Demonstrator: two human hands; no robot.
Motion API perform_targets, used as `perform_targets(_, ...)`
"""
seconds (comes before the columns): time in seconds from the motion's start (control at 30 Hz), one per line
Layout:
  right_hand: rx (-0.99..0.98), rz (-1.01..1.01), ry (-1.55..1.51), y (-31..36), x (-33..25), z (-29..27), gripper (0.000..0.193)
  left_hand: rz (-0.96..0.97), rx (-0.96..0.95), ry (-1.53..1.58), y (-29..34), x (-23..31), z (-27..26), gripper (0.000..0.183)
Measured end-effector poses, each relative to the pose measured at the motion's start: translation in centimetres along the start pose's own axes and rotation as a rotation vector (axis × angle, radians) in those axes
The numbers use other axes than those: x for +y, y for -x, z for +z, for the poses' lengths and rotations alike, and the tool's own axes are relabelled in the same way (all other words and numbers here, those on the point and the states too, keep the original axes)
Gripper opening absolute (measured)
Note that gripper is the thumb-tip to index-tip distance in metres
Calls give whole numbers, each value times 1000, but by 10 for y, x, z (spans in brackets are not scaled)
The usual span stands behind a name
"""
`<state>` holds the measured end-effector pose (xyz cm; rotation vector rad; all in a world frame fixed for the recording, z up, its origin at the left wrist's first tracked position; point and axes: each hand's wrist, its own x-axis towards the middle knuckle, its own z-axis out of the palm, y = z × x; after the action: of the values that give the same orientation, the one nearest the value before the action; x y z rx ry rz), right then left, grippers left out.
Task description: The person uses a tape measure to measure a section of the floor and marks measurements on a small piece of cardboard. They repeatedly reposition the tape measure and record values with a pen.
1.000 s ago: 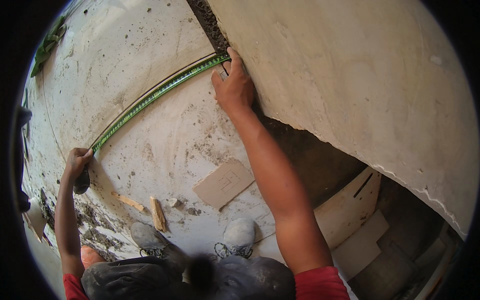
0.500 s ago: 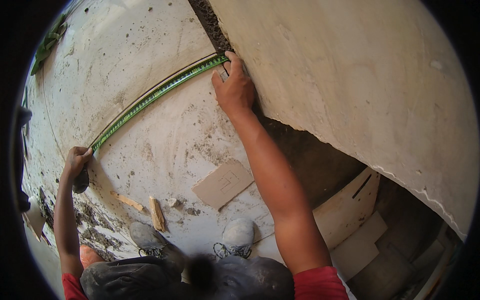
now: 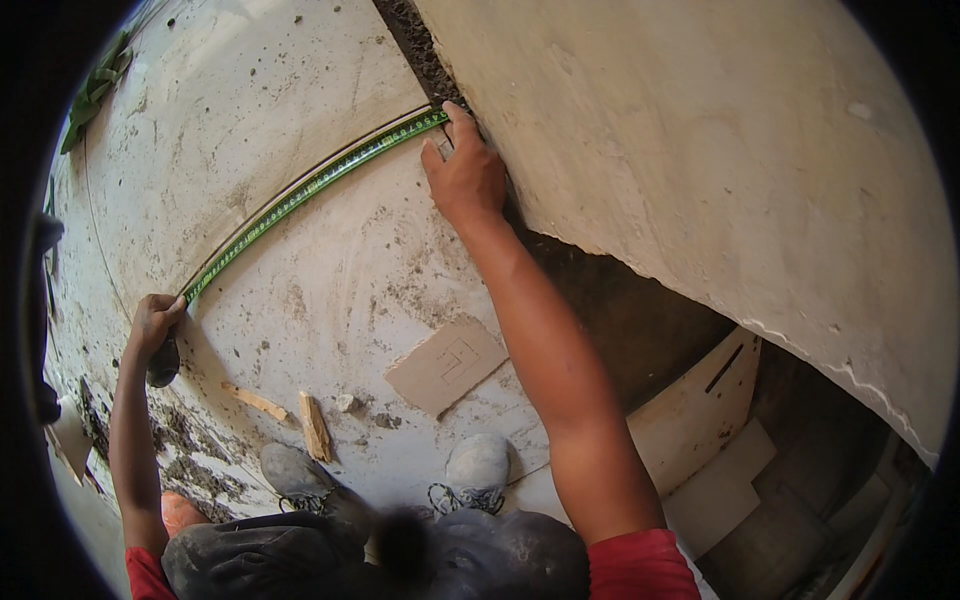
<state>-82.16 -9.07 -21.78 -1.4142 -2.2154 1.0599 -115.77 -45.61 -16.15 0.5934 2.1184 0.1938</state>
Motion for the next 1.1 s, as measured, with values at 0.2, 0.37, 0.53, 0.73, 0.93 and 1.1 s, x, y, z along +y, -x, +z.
perform_targets(0.2, 0, 7, 100, 2, -10, -5, 54, -25, 1, 29, 1, 2, 0, 41)
perform_targets(0.37, -21, 26, 117, 3, -16, -8, 55, -29, -10, 14, 1, 4, -1, 39)
perform_targets(0.53, -39, 29, 124, 3, -16, -9, 55, -28, -3, 9, 2, 5, -1, 39)
perform_targets(0.73, -54, 26, 115, 4, -15, -11, 56, -12, -5, 16, 1, 2, 0, 40)
perform_targets(0.93, -42, 12, 98, 3, -13, -10, 57, -21, 11, -15, 2, 3, 0, 41)
perform_targets(1.1, -40, 8, 96, 3, -12, -10, 57, -13, 7, -34, 1, 4, 0, 43)
